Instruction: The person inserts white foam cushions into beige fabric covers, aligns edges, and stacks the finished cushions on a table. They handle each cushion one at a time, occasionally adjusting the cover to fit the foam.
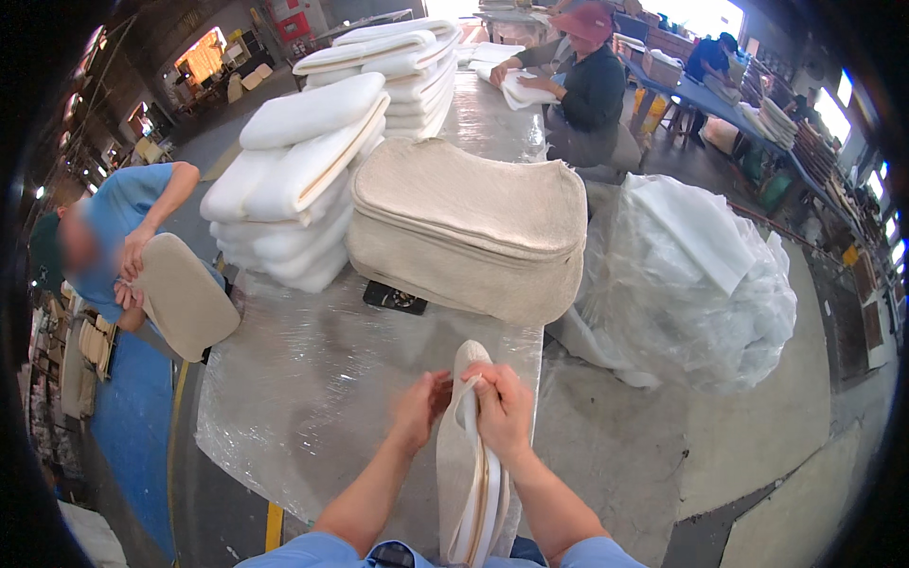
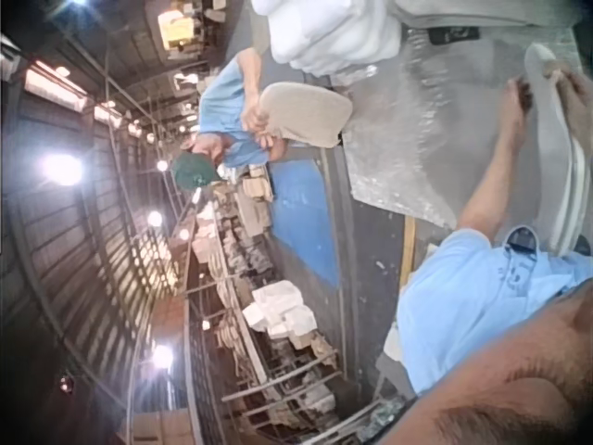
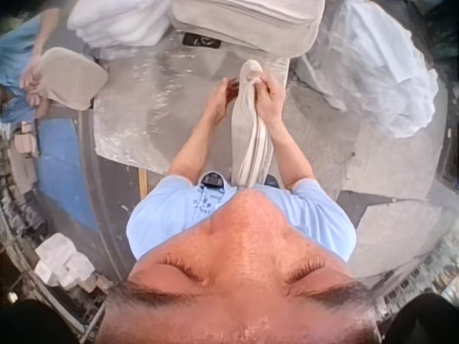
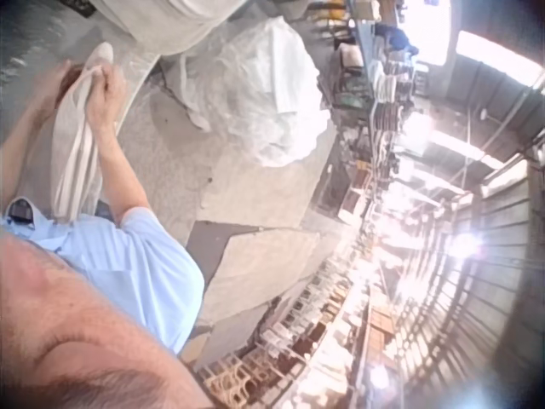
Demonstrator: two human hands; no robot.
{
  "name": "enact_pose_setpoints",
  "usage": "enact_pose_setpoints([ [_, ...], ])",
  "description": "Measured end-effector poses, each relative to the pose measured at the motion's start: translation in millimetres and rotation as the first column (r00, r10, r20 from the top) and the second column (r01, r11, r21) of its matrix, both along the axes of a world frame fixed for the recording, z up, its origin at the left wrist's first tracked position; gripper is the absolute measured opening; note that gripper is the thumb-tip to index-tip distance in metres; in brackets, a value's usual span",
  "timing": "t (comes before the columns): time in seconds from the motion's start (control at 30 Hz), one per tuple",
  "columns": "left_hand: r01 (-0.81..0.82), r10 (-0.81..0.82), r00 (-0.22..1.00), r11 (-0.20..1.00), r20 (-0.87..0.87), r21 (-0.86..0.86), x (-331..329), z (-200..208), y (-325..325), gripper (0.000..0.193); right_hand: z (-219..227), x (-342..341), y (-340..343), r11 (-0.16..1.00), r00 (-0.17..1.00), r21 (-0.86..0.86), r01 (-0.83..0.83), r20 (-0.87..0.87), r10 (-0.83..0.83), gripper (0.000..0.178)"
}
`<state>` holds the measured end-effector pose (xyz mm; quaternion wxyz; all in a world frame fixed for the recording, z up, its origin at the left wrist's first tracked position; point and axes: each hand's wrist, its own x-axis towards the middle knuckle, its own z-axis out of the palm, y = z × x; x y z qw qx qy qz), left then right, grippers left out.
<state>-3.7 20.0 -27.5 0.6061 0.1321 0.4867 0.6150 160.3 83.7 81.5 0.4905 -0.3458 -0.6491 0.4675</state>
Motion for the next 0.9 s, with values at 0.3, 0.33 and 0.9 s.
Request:
enact_pose_setpoints([
  [0.3,0.158,-0.116,0.938,0.982,0.326,-0.108,18,-45,66,0.060,-18,-4,0,0.999,0.986,0.026,-0.032,-0.162,0.036,0.018],
  [0.33,0.146,-0.098,0.954,0.977,0.284,-0.153,9,-37,84,0.060,-19,-5,1,0.999,0.982,0.014,-0.040,-0.186,0.042,0.019],
  [0.9,0.292,-0.142,0.888,0.909,-0.437,0.297,9,63,96,0.060,-18,0,-1,0.993,0.981,-0.087,-0.085,-0.180,0.068,0.020],
])
